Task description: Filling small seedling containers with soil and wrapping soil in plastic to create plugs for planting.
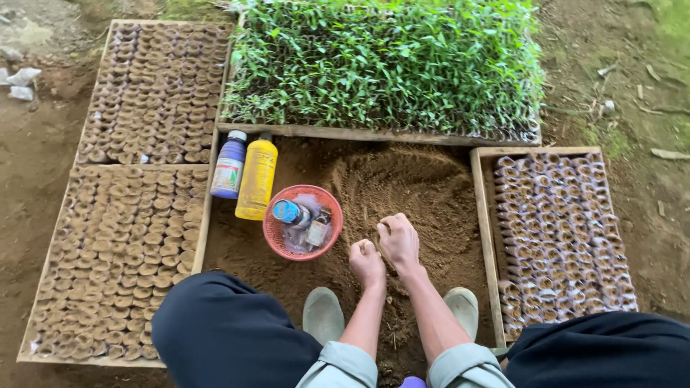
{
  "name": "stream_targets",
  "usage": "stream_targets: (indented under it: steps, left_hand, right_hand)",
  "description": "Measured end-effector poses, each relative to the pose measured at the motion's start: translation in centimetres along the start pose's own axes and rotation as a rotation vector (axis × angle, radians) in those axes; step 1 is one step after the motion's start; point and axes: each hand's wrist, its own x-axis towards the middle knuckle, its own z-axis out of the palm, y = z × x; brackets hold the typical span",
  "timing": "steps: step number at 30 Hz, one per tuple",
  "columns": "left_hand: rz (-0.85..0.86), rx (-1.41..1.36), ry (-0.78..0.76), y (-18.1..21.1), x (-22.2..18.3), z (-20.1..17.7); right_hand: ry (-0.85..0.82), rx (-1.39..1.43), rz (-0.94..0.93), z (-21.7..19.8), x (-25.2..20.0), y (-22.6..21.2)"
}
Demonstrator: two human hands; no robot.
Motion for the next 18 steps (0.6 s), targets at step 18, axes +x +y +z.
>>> stream_targets:
  steps: [18]
  left_hand:
    - [-0.178, -0.34, 0.041, 5.7, 3.3, -2.6]
  right_hand:
    - [-0.312, -0.237, -0.22, 9.7, 7.3, -11.5]
